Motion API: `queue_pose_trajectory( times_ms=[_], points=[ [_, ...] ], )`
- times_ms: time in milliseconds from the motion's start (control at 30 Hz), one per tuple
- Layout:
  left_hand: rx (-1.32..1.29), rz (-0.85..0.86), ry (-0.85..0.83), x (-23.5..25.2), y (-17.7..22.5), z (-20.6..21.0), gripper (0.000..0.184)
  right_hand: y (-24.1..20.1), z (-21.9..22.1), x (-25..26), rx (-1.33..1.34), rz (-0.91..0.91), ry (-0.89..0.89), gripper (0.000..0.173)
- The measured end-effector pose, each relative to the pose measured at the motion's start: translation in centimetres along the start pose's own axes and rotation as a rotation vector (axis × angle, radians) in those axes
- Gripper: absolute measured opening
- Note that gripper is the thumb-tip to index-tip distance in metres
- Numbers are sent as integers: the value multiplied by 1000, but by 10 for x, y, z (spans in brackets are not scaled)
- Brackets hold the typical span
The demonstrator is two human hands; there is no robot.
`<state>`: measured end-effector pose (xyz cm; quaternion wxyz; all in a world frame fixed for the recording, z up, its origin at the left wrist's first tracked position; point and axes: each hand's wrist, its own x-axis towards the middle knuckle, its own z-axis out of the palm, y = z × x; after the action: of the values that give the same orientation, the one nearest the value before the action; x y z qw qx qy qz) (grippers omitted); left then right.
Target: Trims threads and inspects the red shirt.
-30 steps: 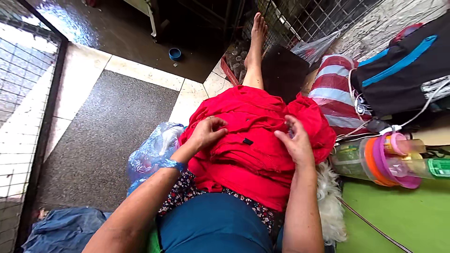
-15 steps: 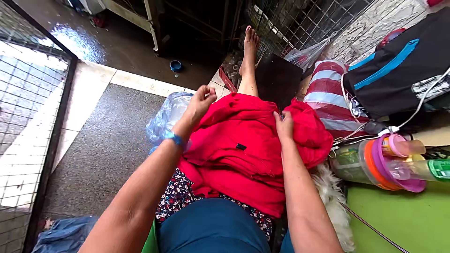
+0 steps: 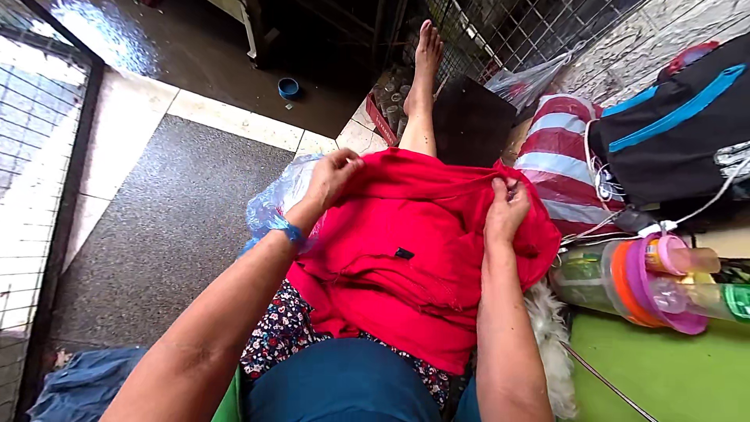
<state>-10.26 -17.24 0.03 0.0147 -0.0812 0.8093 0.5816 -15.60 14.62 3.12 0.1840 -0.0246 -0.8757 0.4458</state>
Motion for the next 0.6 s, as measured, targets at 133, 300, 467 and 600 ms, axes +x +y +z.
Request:
queue_pose_trajectory(
  times_ms=[133,300,467,600],
  points=[
    [-51,-20,103,25,3,18,31,2,7,28,-177,21,-93,39],
    [-89,-186,-92,17,-25,32,41,44,28,21,-234,210,-357,45],
    [-38,-353,-6,-67,-69,-14,38,46,27,28,-70,212,-330,47],
    [128,-674,-74,-127,-105,-20,34,37,37,48,-136,137,-332,46]
  ],
)
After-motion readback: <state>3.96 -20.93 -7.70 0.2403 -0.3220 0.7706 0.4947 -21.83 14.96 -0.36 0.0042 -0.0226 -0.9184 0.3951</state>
